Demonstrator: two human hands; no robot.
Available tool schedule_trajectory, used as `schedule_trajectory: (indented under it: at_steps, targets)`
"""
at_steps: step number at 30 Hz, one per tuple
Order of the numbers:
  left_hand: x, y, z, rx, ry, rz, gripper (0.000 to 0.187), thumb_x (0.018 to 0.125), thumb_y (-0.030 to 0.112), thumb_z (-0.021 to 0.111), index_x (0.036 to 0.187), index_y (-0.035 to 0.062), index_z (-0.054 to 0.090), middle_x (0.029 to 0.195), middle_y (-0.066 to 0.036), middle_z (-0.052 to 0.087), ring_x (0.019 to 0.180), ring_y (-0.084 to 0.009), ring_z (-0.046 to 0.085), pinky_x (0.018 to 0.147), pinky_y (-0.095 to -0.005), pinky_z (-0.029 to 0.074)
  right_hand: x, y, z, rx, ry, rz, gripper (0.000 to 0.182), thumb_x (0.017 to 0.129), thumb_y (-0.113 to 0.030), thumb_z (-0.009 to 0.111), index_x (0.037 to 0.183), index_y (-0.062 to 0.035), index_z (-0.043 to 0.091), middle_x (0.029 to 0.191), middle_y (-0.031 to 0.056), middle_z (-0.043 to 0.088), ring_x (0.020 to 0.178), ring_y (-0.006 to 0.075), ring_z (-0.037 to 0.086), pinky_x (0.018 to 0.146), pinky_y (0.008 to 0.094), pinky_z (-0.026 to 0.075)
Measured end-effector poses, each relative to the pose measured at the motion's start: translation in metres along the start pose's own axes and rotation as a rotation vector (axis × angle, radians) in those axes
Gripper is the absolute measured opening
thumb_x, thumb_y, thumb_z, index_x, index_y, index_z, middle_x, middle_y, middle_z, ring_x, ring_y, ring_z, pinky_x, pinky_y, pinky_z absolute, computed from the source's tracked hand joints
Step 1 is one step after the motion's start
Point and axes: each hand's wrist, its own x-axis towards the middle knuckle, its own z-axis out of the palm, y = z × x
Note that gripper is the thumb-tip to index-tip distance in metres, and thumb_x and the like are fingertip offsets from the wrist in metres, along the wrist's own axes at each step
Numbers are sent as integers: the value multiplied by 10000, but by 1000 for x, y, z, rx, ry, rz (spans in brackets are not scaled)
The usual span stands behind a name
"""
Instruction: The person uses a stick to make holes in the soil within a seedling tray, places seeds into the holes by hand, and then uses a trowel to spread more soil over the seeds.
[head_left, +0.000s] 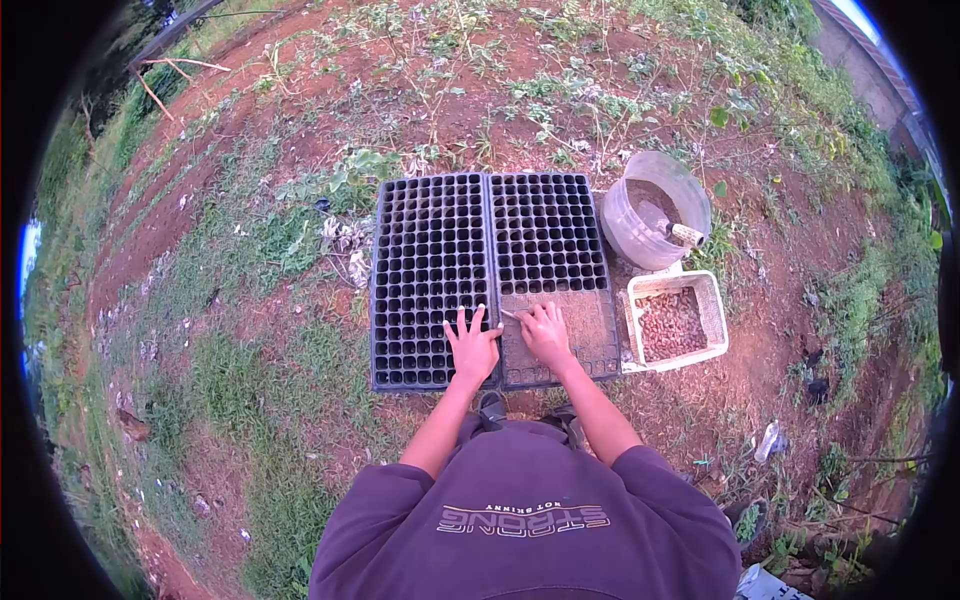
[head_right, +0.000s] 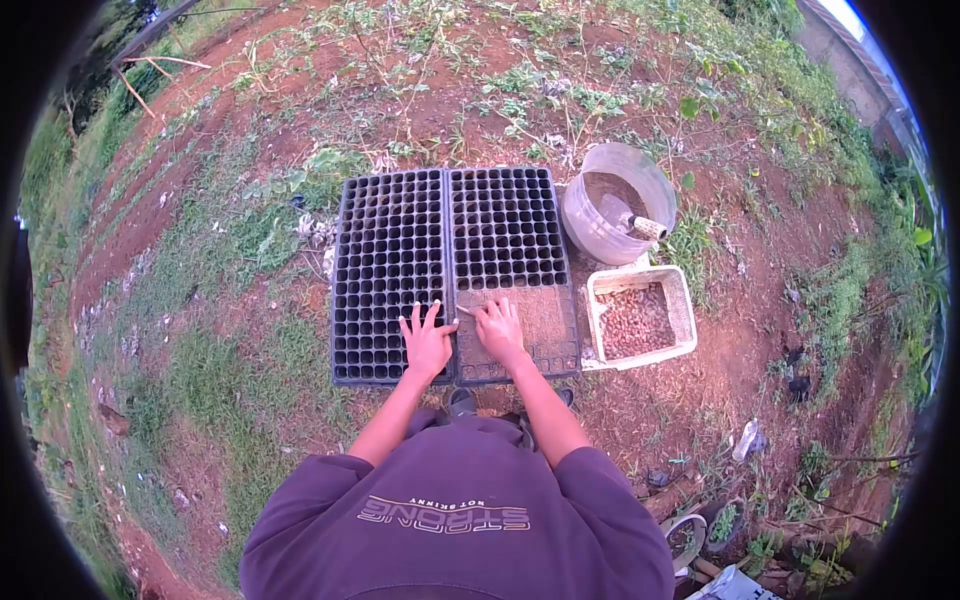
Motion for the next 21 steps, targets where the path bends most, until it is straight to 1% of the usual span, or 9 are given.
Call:
schedule_trajectory:
  at_steps: [4,6,7,9,10,12,16,18,21]
  targets:
    - [0,0,-1,-8,3,4,248,833,179,628,1004,294,766,1427,-71,442,1391,-368,264,1111,-664,151,3,1,0,-28,-15,-111,217,809,-130,653,1023,-124,689,976,74,593,1020,297,509,893,421,427]
    - [0,0,-1,-1,1,6,249,836,179,626,1005,296,766,1427,-70,443,1390,-367,265,1111,-664,152,5,1,0,-101,50,3,211,811,-129,654,1019,-126,692,971,71,594,1000,292,512,880,417,429]
    - [0,0,-2,4,-1,6,250,839,179,623,1006,298,765,1427,-69,443,1389,-367,266,1111,-664,153,6,1,0,-100,50,2,211,811,-129,654,1019,-126,692,971,71,594,1000,292,512,880,417,429]
    - [-1,0,-2,6,-5,3,250,841,181,622,1008,299,765,1429,-69,442,1388,-367,266,1111,-663,153,7,2,0,-46,121,157,198,812,-127,655,1005,-128,699,957,71,596,984,293,515,873,420,433]
    - [0,0,-2,7,-9,3,250,842,182,621,1009,300,765,1431,-68,441,1388,-368,266,1111,-663,153,7,3,-1,-46,122,156,198,812,-127,655,1005,-128,699,957,71,596,984,293,515,873,420,433]
    - [0,1,-4,1,-9,3,249,844,184,620,1011,300,764,1434,-67,440,1391,-368,262,1113,-661,151,6,5,-2,-25,6,-45,195,805,-117,655,995,-113,701,947,78,599,982,299,517,863,420,438]
    - [1,1,-4,-6,-14,1,244,853,188,615,1012,296,765,1438,-64,440,1396,-369,256,1116,-659,148,6,4,1,-6,32,-42,206,791,-108,657,992,-109,702,940,77,599,985,300,518,860,417,444]
    - [1,1,-5,-6,-20,-4,243,854,187,614,1010,294,766,1434,-65,444,1396,-370,256,1116,-659,147,7,5,2,-56,157,188,221,778,-104,658,996,-104,700,938,80,600,989,298,517,863,417,446]
    - [1,1,-6,-10,-20,-5,241,854,185,614,1005,292,768,1429,-67,449,1395,-371,258,1117,-659,144,3,9,-2,-25,138,169,227,772,-98,656,995,-102,700,942,87,599,994,300,517,870,425,445]
